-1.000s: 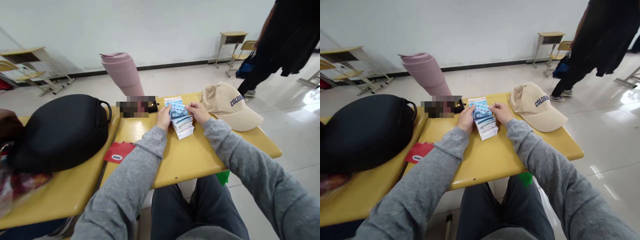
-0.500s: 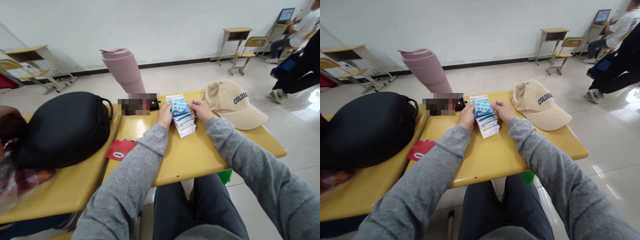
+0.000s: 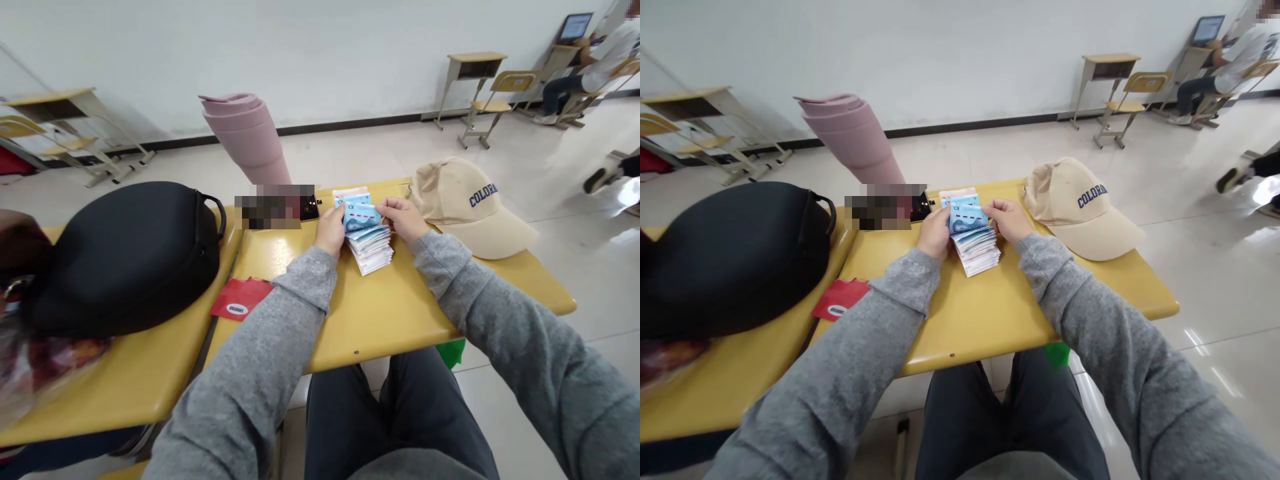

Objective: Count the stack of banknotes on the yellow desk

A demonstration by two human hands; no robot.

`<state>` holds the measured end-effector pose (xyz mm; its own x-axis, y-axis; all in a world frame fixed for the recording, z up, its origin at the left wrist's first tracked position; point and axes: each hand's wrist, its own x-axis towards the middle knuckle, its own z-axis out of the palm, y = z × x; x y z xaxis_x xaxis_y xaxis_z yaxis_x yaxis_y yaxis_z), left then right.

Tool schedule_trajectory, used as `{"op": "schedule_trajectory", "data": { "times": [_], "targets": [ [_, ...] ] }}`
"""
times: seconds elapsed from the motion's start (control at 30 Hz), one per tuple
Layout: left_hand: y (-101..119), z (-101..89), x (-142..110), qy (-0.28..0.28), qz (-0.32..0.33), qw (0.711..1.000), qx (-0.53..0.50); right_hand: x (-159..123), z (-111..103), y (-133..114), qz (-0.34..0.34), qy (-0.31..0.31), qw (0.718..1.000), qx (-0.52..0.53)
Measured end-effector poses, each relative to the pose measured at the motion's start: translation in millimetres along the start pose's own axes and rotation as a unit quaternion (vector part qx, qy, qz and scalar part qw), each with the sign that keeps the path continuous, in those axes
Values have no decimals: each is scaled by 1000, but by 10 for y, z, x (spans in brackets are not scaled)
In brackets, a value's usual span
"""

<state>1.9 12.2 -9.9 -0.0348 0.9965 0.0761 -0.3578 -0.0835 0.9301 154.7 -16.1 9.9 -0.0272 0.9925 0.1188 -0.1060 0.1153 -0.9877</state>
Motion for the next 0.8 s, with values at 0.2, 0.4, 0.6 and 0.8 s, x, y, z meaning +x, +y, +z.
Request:
{"op": "schedule_trajectory", "data": {
  "times": [0.2,0.4,0.6,0.8],
  "targets": [
    [14,5,-15,-10,-4,1000,-7,-13,12,-13,9,2,1000,-7],
    [35,0,-59,-13,-11,1000,-2,-18,26,16,7,3,1000,-3],
    [76,9,-90,-6,-24,1000,-12,-19,25,38,4,-2,1000,-4],
    [79,16,-101,-1,-23,1000,-7,-30,14,41,5,-6,1000,-6]
  ]
}}
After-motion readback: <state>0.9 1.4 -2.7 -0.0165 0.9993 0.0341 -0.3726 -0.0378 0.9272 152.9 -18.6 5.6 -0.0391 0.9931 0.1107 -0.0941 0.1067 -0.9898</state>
